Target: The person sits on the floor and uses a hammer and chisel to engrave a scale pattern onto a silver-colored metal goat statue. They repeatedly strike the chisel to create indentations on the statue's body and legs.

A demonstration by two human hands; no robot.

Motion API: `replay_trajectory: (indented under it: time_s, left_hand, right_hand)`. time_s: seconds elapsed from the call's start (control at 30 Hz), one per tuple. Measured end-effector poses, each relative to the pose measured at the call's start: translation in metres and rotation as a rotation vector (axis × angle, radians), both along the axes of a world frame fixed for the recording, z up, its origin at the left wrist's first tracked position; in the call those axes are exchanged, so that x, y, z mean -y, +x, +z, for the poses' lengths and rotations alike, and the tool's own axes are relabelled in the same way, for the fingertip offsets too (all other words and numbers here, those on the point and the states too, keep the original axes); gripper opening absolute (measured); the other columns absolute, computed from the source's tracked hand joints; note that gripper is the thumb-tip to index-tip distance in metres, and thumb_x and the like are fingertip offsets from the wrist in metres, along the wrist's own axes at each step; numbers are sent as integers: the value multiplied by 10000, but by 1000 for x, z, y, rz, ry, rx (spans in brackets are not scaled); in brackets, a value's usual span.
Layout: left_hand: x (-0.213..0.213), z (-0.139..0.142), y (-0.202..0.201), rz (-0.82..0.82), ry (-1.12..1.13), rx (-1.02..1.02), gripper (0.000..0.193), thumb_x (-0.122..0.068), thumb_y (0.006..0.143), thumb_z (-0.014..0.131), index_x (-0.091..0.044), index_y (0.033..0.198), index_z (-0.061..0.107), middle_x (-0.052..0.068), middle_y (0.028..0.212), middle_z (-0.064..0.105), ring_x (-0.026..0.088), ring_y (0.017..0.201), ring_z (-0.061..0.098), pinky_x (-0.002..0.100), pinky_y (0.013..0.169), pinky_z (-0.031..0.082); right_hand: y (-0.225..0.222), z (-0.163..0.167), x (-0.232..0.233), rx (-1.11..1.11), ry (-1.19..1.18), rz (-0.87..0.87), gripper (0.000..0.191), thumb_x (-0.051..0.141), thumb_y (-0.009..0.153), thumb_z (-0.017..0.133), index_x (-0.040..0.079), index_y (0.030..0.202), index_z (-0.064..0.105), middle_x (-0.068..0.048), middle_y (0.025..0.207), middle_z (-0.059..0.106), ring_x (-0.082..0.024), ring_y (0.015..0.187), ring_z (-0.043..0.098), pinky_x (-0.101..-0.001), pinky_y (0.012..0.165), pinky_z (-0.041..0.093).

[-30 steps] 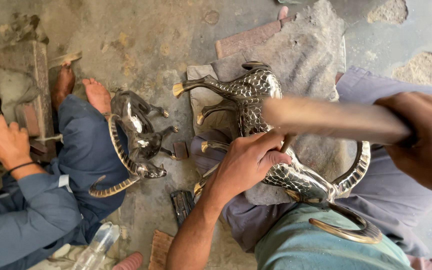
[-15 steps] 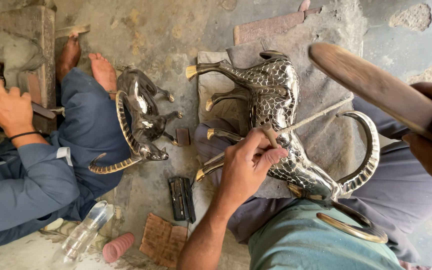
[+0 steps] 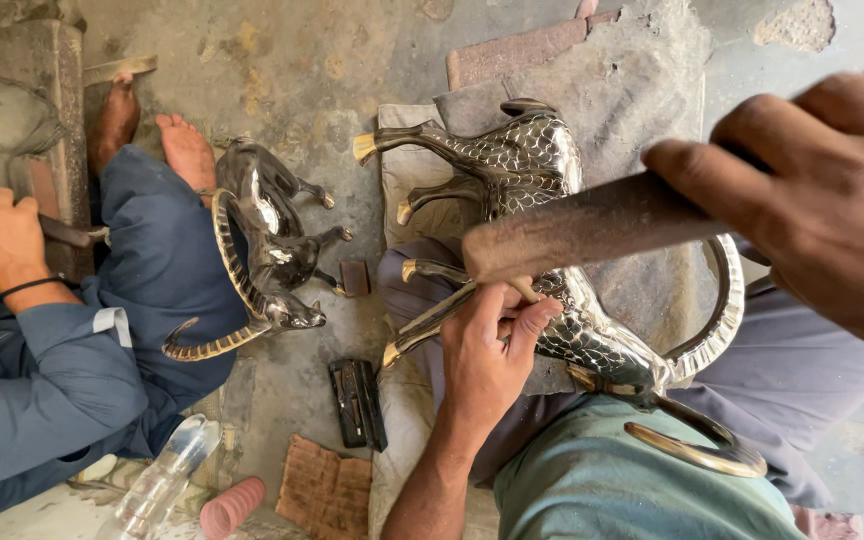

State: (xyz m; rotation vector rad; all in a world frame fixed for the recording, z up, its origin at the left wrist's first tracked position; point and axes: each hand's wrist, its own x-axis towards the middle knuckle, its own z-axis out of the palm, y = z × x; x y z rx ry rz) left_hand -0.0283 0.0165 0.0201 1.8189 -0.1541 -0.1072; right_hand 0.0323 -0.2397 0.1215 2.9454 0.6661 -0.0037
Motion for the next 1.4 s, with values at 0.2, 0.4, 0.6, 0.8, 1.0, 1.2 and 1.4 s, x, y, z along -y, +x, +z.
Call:
replay_trajectory:
  time_s: [0.2, 0.4, 0.6, 0.8, 1.0, 1.2, 1.4]
  left_hand:
    - [-2, 3, 2, -24, 26, 29, 234, -198, 994, 735, -3, 1062, 624, 56, 874, 720, 107, 755, 726, 245, 613, 595]
    - [-3, 2, 2, -41, 22, 51, 220, -194, 1001, 728, -7, 1071, 635, 61, 881, 735, 117, 768, 734, 256, 639, 597]
    - [-5, -1, 2, -62, 35, 67, 225, -203, 998, 730, -6, 1058, 640, 80, 928, 749, 134, 812, 757, 266, 666, 613]
    - [-7, 1, 4, -92, 28, 42, 212, -203, 1003, 718, -15, 1069, 643, 77, 949, 761, 148, 842, 775, 272, 691, 629]
    - [-9, 2, 5, -117, 51, 84, 168, -191, 1004, 719, -36, 1047, 669, 85, 960, 754, 174, 831, 781, 296, 705, 624]
    - [-10, 0, 7, -130, 119, 126, 178, -215, 992, 722, -49, 1037, 680, 82, 974, 761, 183, 844, 785, 302, 708, 629]
    - [-11, -1, 8, -152, 116, 116, 190, -232, 999, 712, -53, 1037, 661, 78, 962, 763, 186, 852, 791, 301, 709, 633]
  right_hand:
    - [8, 4, -3, -25, -115, 49, 552, 172, 876, 706, 193, 1419, 610, -76, 1061, 741, -223, 921, 734, -367, 869, 620]
    - [2, -3, 5, -11, -55, 32, 638, 149, 795, 730, 178, 1424, 626, -60, 1039, 752, -197, 888, 724, -364, 871, 610]
    - [0, -6, 9, 49, 98, -3, 579, 131, 853, 724, 136, 1425, 632, -97, 1045, 750, -216, 889, 722, -371, 871, 601]
    - [-2, -3, 8, 60, 43, 4, 601, 195, 821, 724, 157, 1416, 649, -79, 1037, 755, -216, 891, 719, -389, 884, 601]
    - [-9, 2, 6, 7, -46, -32, 706, 116, 767, 742, 208, 1460, 636, -27, 1054, 746, -181, 913, 720, -358, 889, 604]
    - [-16, 5, 3, 41, -2, -62, 679, 148, 757, 750, 218, 1425, 642, -29, 1056, 745, -198, 935, 723, -380, 887, 598]
    - [-20, 3, 1, -1, 103, -111, 674, 107, 796, 746, 150, 1453, 600, -81, 1062, 729, -222, 927, 719, -398, 906, 591]
